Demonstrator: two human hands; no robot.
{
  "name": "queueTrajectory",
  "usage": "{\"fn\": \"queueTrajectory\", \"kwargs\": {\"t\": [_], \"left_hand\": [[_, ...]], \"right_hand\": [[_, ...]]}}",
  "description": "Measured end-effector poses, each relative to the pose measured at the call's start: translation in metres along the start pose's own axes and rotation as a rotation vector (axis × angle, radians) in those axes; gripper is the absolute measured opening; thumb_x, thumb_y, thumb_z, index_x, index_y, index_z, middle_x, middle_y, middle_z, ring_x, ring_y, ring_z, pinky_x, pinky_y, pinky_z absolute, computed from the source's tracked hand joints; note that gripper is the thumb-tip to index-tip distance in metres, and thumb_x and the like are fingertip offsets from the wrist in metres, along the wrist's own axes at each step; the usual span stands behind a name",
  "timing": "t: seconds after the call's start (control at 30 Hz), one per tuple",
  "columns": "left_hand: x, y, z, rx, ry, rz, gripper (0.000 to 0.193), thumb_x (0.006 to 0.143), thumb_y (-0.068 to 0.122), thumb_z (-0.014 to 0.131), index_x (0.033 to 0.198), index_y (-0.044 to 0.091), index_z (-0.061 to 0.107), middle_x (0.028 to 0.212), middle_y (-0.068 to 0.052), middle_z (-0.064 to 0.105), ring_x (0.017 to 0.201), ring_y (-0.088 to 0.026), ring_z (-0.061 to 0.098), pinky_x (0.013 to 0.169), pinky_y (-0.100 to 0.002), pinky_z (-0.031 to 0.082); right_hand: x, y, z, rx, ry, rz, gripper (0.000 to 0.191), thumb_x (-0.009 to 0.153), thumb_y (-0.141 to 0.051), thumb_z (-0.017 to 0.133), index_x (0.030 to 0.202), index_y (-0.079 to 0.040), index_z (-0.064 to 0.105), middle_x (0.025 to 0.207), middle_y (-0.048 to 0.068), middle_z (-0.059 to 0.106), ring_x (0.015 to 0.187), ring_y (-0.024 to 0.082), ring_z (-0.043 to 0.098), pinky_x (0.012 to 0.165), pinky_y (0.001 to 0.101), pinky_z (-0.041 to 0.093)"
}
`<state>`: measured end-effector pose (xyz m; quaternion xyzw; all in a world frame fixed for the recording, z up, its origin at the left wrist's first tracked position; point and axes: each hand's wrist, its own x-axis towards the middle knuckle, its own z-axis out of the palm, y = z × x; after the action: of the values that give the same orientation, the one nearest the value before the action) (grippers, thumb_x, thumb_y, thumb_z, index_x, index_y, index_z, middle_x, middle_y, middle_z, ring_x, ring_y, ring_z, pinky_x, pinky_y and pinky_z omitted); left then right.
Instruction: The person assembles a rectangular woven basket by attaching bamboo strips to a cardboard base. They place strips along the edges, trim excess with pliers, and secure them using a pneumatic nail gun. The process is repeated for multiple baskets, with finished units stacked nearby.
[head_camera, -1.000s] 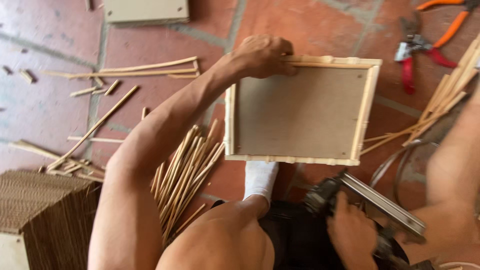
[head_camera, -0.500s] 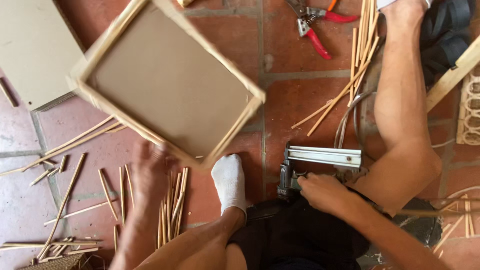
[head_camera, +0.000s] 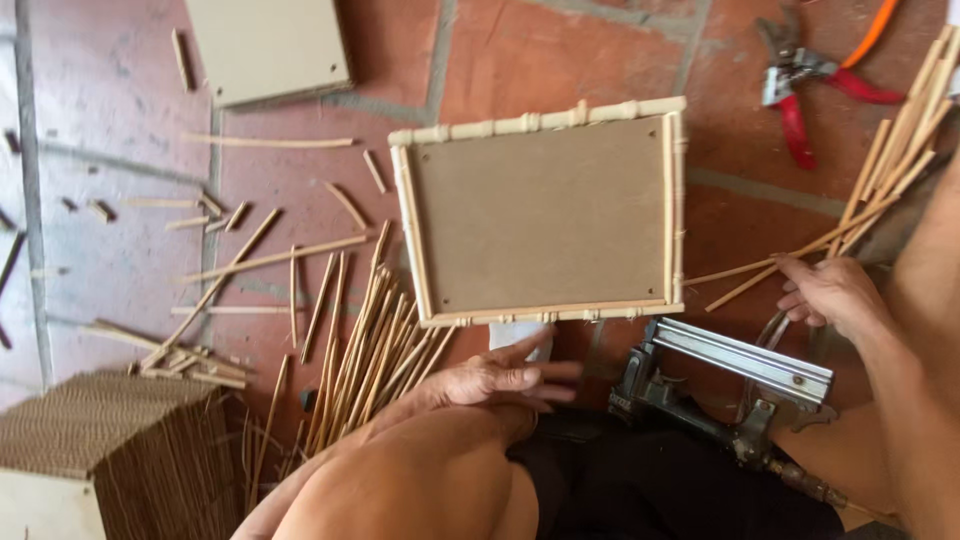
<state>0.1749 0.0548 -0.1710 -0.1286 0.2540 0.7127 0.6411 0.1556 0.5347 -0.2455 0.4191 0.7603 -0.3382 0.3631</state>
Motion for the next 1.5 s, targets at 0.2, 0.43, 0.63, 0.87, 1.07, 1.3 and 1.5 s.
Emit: {"fn": "queueTrajectory", "kwargs": {"t": [0.2, 0.43, 0.63, 0.87, 1.07, 1.3, 1.5], "left_hand": [[-0.067, 0.095, -0.030, 0.681, 0.904, 0.686, 0.032, 0.096, 0.020, 0.069, 0.117, -0.005, 0.070, 0.097, -0.008, 0.079, 0.089, -0.018, 0.076, 0.080, -0.035, 0.066], [0.016, 0.174, -0.080, 0.899, 0.879, 0.914, 0.089, 0.091, 0.017, 0.079, 0.161, 0.010, 0.024, 0.169, -0.021, 0.023, 0.151, -0.037, 0.035, 0.119, -0.053, 0.040], [0.045, 0.167, -0.069, 0.803, 0.768, 0.977, 0.088, 0.089, 0.016, 0.080, 0.160, 0.017, 0.028, 0.165, -0.018, 0.029, 0.147, -0.035, 0.040, 0.114, -0.051, 0.046], [0.043, 0.182, -0.089, 0.778, 0.714, 1.011, 0.059, 0.099, 0.023, 0.076, 0.150, 0.013, 0.050, 0.146, -0.009, 0.057, 0.133, -0.020, 0.055, 0.105, -0.034, 0.054], [0.047, 0.185, -0.082, 0.809, 0.926, 0.985, 0.023, 0.101, 0.021, 0.068, 0.118, 0.006, 0.072, 0.099, -0.002, 0.074, 0.093, -0.010, 0.067, 0.084, -0.027, 0.057], [0.048, 0.174, -0.057, 0.924, 1.024, 1.016, 0.011, 0.106, 0.013, 0.064, 0.112, 0.005, 0.068, 0.088, -0.001, 0.063, 0.079, -0.009, 0.053, 0.070, -0.026, 0.047], [0.047, 0.183, -0.035, 1.833, 1.380, 1.149, 0.012, 0.098, 0.005, 0.062, 0.108, 0.008, 0.067, 0.115, -0.016, 0.070, 0.109, -0.030, 0.064, 0.094, -0.041, 0.050]], "right_hand": [[0.010, 0.004, 0.025, 0.355, 0.183, -0.118, 0.021, 0.101, -0.018, 0.066, 0.108, 0.001, 0.070, 0.090, 0.015, 0.072, 0.068, 0.019, 0.069, 0.054, 0.0282, 0.053], [-0.046, -0.023, 0.003, -0.319, 0.703, -1.079, 0.012, 0.114, -0.004, 0.067, 0.124, 0.002, 0.070, 0.100, 0.013, 0.068, 0.081, 0.018, 0.061, 0.069, 0.0310, 0.051], [-0.072, -0.158, 0.019, -0.441, 0.574, -1.547, 0.019, 0.097, -0.004, 0.078, 0.116, -0.006, 0.083, 0.095, 0.012, 0.066, 0.072, 0.020, 0.059, 0.050, 0.0270, 0.049], [-0.065, -0.239, 0.062, -0.556, 0.535, -1.630, 0.013, 0.102, -0.011, 0.083, 0.115, -0.011, 0.081, 0.089, 0.004, 0.065, 0.074, 0.015, 0.064, 0.058, 0.0245, 0.053], [-0.102, -0.238, 0.084, -0.322, 0.736, -1.607, 0.007, 0.094, -0.001, 0.079, 0.095, -0.007, 0.076, 0.098, 0.008, 0.066, 0.101, 0.031, 0.063, 0.089, 0.0455, 0.052], [-0.086, -0.221, 0.107, -0.035, 0.558, -1.535, 0.021, 0.089, 0.000, 0.075, 0.110, 0.000, 0.072, 0.114, 0.012, 0.067, 0.113, 0.032, 0.061, 0.101, 0.0456, 0.049], [-0.068, -0.218, 0.105, 0.074, 0.345, -1.368, 0.033, 0.105, -0.011, 0.064, 0.137, -0.006, 0.060, 0.136, 0.011, 0.065, 0.132, 0.027, 0.059, 0.115, 0.0423, 0.050]]}}
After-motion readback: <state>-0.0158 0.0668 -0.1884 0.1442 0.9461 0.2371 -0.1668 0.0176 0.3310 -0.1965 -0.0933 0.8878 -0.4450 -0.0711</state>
